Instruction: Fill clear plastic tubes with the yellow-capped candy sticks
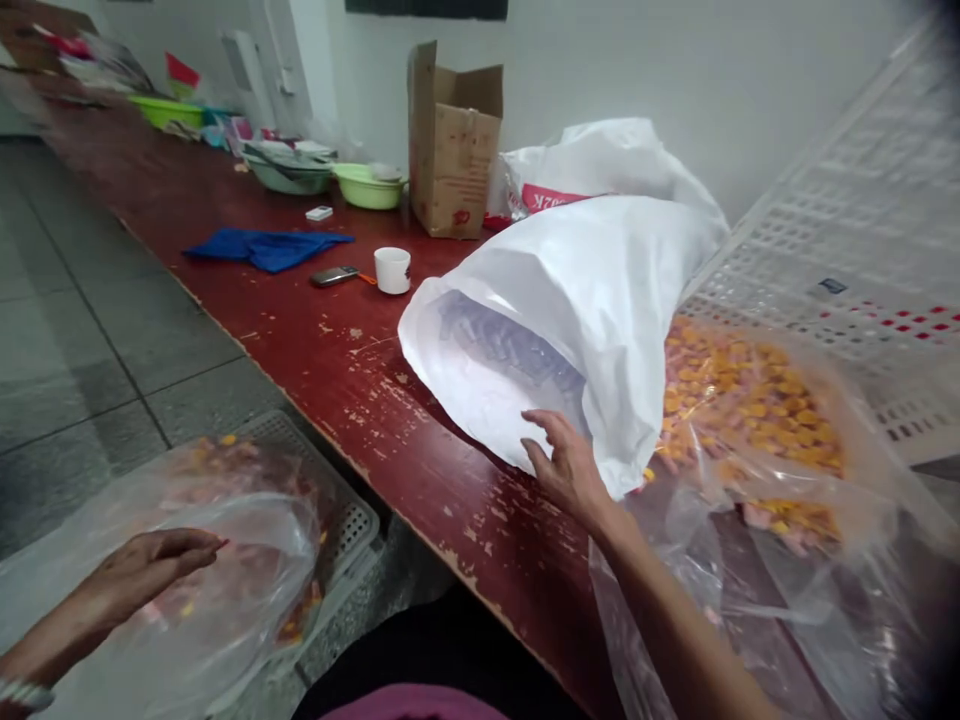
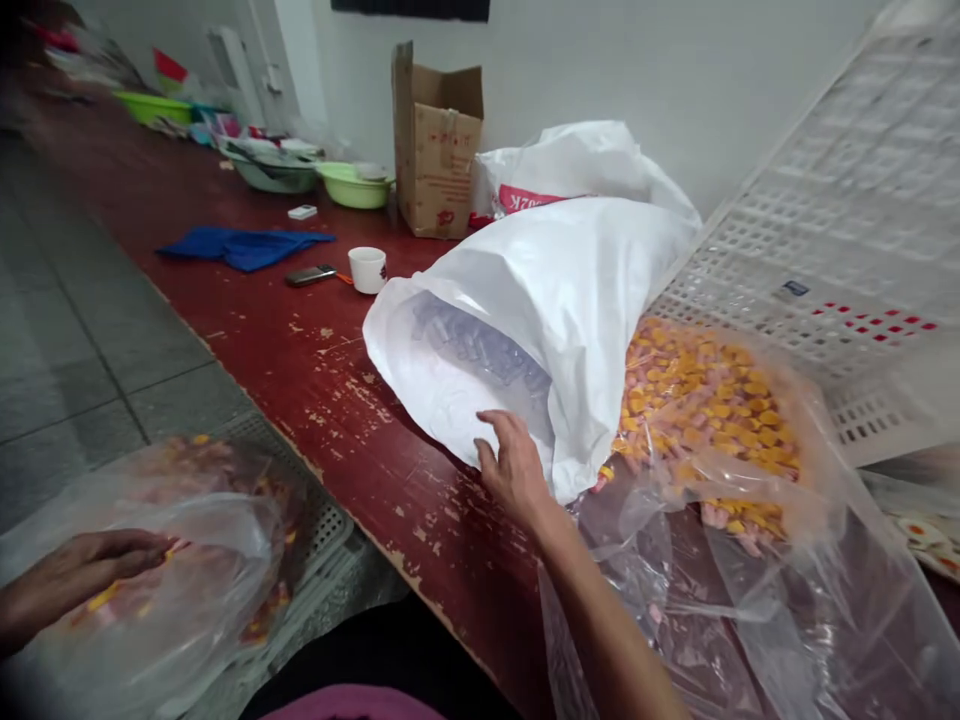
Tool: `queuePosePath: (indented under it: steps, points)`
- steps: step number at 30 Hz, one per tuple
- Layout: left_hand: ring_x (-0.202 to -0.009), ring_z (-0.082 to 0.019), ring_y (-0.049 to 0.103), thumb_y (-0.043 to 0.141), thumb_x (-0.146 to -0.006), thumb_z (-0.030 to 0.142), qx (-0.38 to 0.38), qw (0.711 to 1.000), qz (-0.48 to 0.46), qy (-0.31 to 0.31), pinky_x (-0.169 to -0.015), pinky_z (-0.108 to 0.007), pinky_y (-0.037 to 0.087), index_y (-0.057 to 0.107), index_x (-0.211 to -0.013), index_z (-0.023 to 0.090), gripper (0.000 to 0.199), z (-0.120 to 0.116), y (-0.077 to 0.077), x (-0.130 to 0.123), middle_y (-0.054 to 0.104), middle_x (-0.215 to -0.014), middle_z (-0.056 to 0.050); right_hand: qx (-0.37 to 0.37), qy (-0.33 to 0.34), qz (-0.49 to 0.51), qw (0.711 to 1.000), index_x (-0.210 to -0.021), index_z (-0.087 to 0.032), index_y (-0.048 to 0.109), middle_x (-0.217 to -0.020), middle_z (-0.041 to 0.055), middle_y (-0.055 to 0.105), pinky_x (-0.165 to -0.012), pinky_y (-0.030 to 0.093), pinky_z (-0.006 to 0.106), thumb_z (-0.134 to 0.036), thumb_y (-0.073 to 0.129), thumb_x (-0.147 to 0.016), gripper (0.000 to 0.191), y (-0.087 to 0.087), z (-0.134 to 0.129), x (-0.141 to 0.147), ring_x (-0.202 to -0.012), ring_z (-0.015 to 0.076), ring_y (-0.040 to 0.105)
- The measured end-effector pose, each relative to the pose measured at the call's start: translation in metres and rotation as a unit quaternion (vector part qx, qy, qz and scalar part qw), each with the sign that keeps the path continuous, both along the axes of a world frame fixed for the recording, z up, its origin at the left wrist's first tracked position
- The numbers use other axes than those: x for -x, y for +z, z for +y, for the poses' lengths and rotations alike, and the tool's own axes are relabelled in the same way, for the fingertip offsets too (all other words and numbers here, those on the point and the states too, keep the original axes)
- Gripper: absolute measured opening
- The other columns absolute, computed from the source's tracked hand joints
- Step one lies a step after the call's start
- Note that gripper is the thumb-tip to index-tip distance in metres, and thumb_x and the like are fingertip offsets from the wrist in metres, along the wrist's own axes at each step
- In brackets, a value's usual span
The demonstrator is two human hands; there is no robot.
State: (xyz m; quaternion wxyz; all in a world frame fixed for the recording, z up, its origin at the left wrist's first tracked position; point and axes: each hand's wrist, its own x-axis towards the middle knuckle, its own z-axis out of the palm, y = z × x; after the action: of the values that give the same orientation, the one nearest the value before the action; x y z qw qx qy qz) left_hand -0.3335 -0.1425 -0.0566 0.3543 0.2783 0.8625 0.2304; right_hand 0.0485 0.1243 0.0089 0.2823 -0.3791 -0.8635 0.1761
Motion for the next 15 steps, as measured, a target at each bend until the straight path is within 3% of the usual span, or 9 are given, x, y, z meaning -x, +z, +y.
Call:
queuePosePath:
  steps: [3, 5, 7, 9, 10, 13, 15]
  points:
    - [-0.085, -0.02, 0.063, 0.06, -0.051, 0.072, -0.095, 0.994, 0.017, -0.048, -0.082, -0.032, 0.047, 0.069, -0.07, 0.035, 0.043, 0.038, 0.046, -0.031, 0.071, -0.073, 0.016, -0.005, -0.114, -0.095, 0.989, -0.117, -0.007, 0.053, -0.119, 0.0168, 0.057, -0.099, 0.04, 0.039, -0.014, 0.046, -0.077, 0.041, -0.008, 0.063, 0.002, -0.113, 0.0254, 0.052]
    - [-0.088, -0.019, 0.063, 0.063, -0.062, 0.059, -0.18, 0.98, 0.041, -0.075, -0.079, -0.03, 0.048, 0.07, -0.082, 0.034, 0.033, 0.079, 0.075, -0.061, 0.072, -0.086, 0.013, -0.007, -0.173, -0.127, 0.977, -0.122, -0.004, 0.049, -0.123, 0.0181, 0.054, -0.101, 0.039, 0.036, -0.01, 0.043, -0.076, 0.047, -0.011, 0.095, 0.005, -0.117, 0.0249, 0.05]
    - [-0.094, -0.02, 0.062, 0.064, -0.068, 0.042, -0.259, 0.956, 0.033, -0.132, -0.081, -0.028, 0.048, 0.07, -0.092, 0.03, 0.028, 0.132, 0.096, -0.091, 0.071, -0.098, 0.007, -0.015, -0.204, -0.13, 0.97, -0.125, -0.002, 0.045, -0.128, 0.0197, 0.05, -0.101, 0.038, 0.034, -0.01, 0.043, -0.075, 0.051, -0.012, 0.116, 0.008, -0.121, 0.0253, 0.047]
    - [-0.101, -0.023, 0.06, 0.065, -0.067, 0.025, -0.324, 0.926, 0.005, -0.194, -0.09, -0.03, 0.045, 0.069, -0.1, 0.024, 0.033, 0.193, 0.104, -0.114, 0.068, -0.108, 0.0, -0.031, -0.228, -0.128, 0.965, -0.129, -0.002, 0.041, -0.134, 0.0216, 0.044, -0.103, 0.035, 0.037, -0.013, 0.046, -0.075, 0.055, -0.011, 0.13, 0.007, -0.126, 0.0286, 0.041]
    - [-0.105, -0.025, 0.059, 0.065, -0.065, 0.017, -0.341, 0.92, -0.019, -0.195, -0.094, -0.032, 0.043, 0.068, -0.102, 0.021, 0.037, 0.226, 0.105, -0.121, 0.067, -0.112, -0.003, -0.044, -0.242, -0.128, 0.961, -0.131, -0.003, 0.039, -0.137, 0.0217, 0.041, -0.105, 0.033, 0.04, -0.015, 0.049, -0.074, 0.059, -0.01, 0.135, 0.005, -0.129, 0.0308, 0.036]
    - [-0.119, -0.03, 0.049, 0.066, -0.06, 0.002, -0.336, 0.926, -0.1, -0.136, -0.099, -0.032, 0.039, 0.068, -0.092, 0.016, 0.036, 0.318, 0.098, -0.129, 0.064, -0.115, -0.007, -0.084, -0.284, -0.136, 0.945, -0.136, -0.01, 0.034, -0.142, 0.019, 0.035, -0.108, 0.025, 0.048, -0.02, 0.054, -0.073, 0.066, -0.007, 0.15, -0.011, -0.134, 0.0351, 0.026]
    - [-0.115, -0.028, 0.051, 0.067, -0.07, 0.01, -0.334, 0.929, -0.125, -0.099, -0.097, -0.037, 0.042, 0.065, -0.097, 0.013, 0.028, 0.365, 0.093, -0.129, 0.062, -0.114, -0.009, -0.085, -0.303, -0.155, 0.936, -0.136, -0.011, 0.034, -0.141, 0.0183, 0.037, -0.109, 0.022, 0.049, -0.023, 0.055, -0.075, 0.065, -0.005, 0.16, -0.027, -0.135, 0.0349, 0.026]
